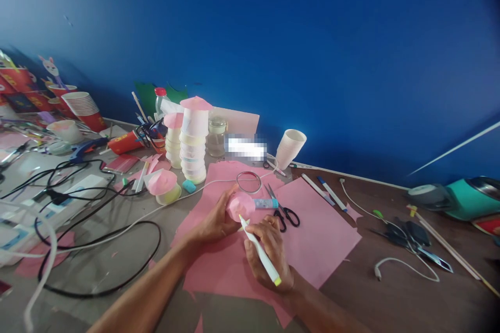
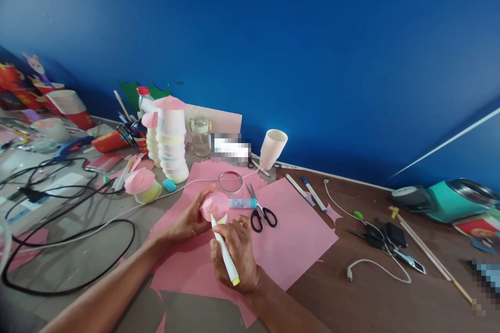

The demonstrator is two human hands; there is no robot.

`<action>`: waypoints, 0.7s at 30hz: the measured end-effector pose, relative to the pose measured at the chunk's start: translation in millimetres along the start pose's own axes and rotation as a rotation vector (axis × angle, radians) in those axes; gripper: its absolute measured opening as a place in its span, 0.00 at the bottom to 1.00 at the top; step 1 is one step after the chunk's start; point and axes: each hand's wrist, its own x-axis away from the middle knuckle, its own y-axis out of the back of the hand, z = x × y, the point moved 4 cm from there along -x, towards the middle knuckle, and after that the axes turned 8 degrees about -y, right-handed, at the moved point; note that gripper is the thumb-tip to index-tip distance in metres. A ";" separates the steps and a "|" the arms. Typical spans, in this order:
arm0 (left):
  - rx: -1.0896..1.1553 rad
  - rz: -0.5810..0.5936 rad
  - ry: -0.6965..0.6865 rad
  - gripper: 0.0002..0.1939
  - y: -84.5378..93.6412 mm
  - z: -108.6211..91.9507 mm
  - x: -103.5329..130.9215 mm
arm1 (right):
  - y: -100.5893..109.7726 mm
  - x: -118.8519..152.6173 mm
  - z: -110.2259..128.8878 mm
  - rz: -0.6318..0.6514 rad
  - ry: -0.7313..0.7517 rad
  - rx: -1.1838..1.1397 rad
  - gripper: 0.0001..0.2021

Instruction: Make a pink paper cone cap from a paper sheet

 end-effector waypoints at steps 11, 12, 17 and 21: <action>-0.027 -0.036 -0.034 0.43 2.7 -6.6 -0.9 | 3.8 7.9 -6.5 -0.107 0.007 0.029 0.12; -0.024 -0.034 -0.025 0.43 3.0 -7.9 -1.0 | 4.2 9.0 -8.5 -0.121 -0.005 0.028 0.12; -0.035 -0.040 -0.003 0.43 4.4 -14.2 -1.5 | 1.6 14.5 -16.2 -0.097 -0.130 -0.006 0.17; -0.032 -0.055 0.019 0.43 4.6 -20.0 -3.5 | -1.2 15.1 -22.3 -0.069 -0.232 -0.052 0.19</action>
